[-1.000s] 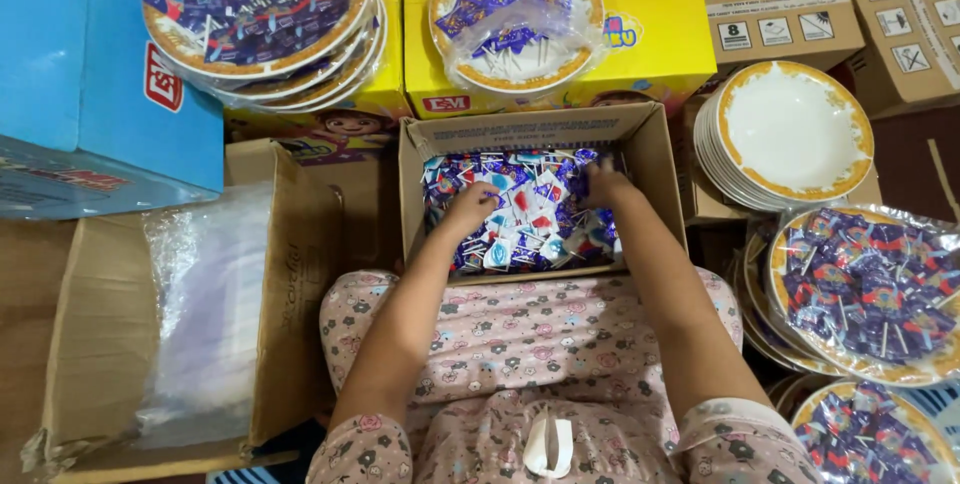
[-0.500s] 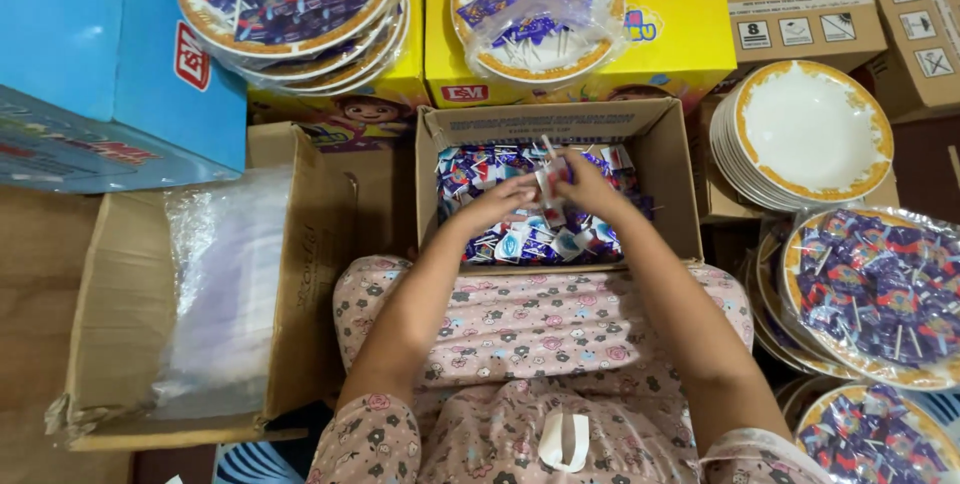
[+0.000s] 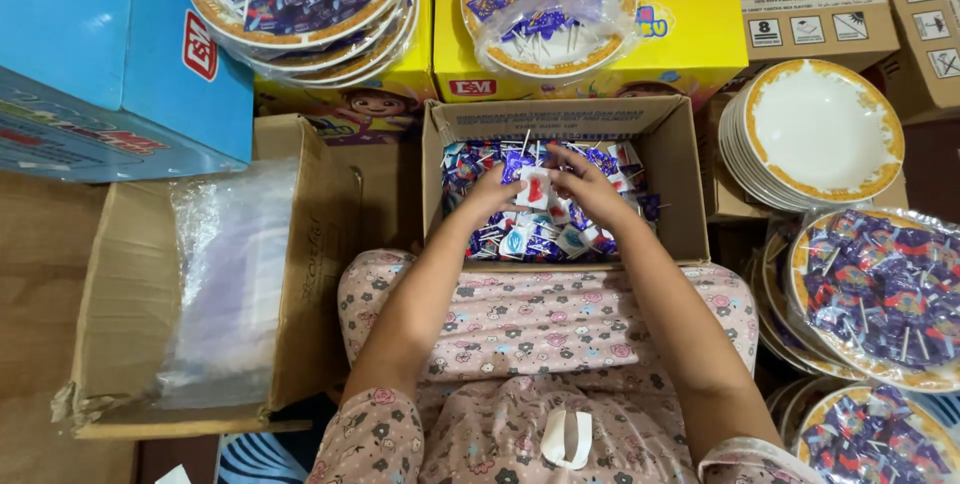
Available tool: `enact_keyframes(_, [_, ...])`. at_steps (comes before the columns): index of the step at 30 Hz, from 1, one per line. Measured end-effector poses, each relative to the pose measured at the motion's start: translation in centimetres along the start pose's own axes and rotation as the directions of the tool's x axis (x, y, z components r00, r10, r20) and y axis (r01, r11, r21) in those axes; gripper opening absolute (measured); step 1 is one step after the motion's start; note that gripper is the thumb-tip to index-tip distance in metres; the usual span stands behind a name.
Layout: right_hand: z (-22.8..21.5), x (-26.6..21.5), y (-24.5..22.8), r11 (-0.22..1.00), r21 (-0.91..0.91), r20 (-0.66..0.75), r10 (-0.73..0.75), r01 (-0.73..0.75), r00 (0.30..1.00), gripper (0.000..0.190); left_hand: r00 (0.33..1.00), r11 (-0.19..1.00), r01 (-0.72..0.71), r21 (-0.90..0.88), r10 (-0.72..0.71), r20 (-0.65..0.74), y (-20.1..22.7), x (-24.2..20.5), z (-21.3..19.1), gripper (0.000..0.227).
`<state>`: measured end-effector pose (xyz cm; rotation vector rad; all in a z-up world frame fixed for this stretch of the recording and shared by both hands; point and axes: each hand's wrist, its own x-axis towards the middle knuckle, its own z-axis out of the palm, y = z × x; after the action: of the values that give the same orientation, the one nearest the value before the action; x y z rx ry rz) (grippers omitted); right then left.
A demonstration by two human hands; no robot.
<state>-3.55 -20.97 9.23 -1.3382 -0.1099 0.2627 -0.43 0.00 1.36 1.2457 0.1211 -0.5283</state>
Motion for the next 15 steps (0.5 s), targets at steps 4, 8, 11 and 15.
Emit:
enact_keyframes(4, [-2.1,1.6,3.8,0.982,0.187,0.108,0.001,-0.021,0.994,0.063,1.000,0.999,-0.008,0.036,0.008,-0.019,-0.7,0.6,-0.6,0.057])
enact_keyframes(8, [-3.6,1.2,4.2,0.975,-0.115,-0.081,-0.201,0.191,0.976,0.084,0.984,0.954,-0.071,0.292,0.115,-0.134,-2.8,2.4,-2.1,0.055])
enact_keyframes(11, [-2.9,0.8,3.2,0.969,-0.118,-0.135,-0.230,0.215,0.964,0.086,0.978,0.894,-0.102,0.436,0.170,-0.121,-1.3,0.6,-1.2,0.045])
enact_keyframes(15, [-1.6,0.6,2.8,0.955,-0.262,-0.149,-0.185,0.141,0.971,0.039,0.974,0.837,-0.222,0.500,0.219,0.065,-1.0,0.4,-1.2,0.033])
